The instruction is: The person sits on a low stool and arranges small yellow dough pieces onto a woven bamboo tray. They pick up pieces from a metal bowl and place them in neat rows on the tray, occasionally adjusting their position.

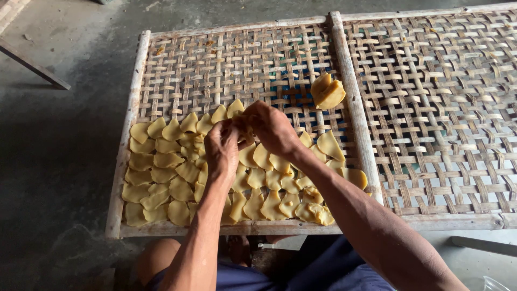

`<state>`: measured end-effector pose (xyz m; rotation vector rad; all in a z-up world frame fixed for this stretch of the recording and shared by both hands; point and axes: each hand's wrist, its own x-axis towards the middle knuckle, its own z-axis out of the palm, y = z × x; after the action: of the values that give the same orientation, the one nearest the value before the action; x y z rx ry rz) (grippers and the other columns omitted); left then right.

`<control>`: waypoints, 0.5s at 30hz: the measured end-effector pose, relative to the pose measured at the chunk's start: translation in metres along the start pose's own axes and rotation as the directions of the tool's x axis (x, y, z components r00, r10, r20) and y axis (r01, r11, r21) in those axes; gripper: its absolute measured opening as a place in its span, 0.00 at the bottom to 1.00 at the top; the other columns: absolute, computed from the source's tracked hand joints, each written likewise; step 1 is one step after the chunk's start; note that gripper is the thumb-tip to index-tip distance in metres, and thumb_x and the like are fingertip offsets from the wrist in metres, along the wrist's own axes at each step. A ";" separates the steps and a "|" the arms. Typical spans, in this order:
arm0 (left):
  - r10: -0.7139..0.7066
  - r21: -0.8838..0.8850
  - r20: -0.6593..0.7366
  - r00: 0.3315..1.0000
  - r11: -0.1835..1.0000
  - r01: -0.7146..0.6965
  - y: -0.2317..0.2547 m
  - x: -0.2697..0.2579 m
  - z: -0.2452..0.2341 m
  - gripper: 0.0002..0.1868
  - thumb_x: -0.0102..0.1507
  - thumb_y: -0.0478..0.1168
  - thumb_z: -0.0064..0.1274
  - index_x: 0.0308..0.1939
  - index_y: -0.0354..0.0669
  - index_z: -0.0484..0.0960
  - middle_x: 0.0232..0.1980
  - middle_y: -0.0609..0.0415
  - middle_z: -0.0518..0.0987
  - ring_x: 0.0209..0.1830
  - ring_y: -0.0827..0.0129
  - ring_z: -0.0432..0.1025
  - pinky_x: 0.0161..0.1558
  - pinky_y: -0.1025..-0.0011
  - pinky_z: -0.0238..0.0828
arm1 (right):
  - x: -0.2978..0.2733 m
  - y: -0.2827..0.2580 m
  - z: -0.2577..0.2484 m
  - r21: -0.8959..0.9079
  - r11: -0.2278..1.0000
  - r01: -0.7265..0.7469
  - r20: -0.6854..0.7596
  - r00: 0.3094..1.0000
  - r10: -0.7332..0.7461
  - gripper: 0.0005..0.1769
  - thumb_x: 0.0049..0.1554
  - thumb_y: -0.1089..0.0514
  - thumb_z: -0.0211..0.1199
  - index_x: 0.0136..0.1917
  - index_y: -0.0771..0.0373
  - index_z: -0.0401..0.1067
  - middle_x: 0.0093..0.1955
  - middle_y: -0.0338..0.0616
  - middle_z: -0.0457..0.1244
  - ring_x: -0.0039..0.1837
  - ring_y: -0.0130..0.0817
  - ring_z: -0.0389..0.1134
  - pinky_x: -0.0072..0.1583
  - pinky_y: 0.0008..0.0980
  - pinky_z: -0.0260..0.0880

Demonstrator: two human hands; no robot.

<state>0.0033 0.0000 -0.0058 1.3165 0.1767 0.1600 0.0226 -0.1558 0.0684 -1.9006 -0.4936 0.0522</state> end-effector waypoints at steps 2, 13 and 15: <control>-0.105 -0.062 -0.121 0.987 0.993 0.098 -0.003 0.005 0.002 0.22 0.62 0.50 0.62 0.56 0.49 0.73 0.52 0.50 0.80 0.48 0.65 0.77 0.50 0.64 0.81 | 0.003 0.007 -0.005 0.215 0.969 -0.125 0.030 0.992 0.121 0.12 0.66 0.61 0.52 0.59 0.69 0.70 0.49 0.53 0.70 0.47 0.37 0.73 0.49 0.35 0.77; -0.289 -0.581 -0.056 0.956 0.788 0.204 -0.013 0.009 -0.017 0.18 0.62 0.43 0.61 0.52 0.41 0.76 0.50 0.44 0.80 0.52 0.49 0.77 0.50 0.46 0.85 | 0.003 0.037 -0.015 0.893 0.316 -0.320 0.112 0.839 0.533 0.12 0.67 0.64 0.46 0.59 0.74 0.62 0.51 0.54 0.64 0.50 0.40 0.69 0.51 0.37 0.80; -0.335 -0.610 -0.184 0.924 0.776 0.160 -0.024 0.019 -0.024 0.22 0.62 0.44 0.61 0.59 0.45 0.75 0.54 0.44 0.79 0.55 0.53 0.76 0.54 0.49 0.84 | 0.005 0.039 -0.021 0.898 0.330 -0.291 0.021 0.777 0.629 0.13 0.65 0.65 0.46 0.61 0.72 0.61 0.54 0.56 0.63 0.56 0.43 0.70 0.56 0.39 0.78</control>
<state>0.0168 0.0208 -0.0353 0.6298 0.5071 0.1588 0.0450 -0.1844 0.0424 -0.8916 0.3538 0.3072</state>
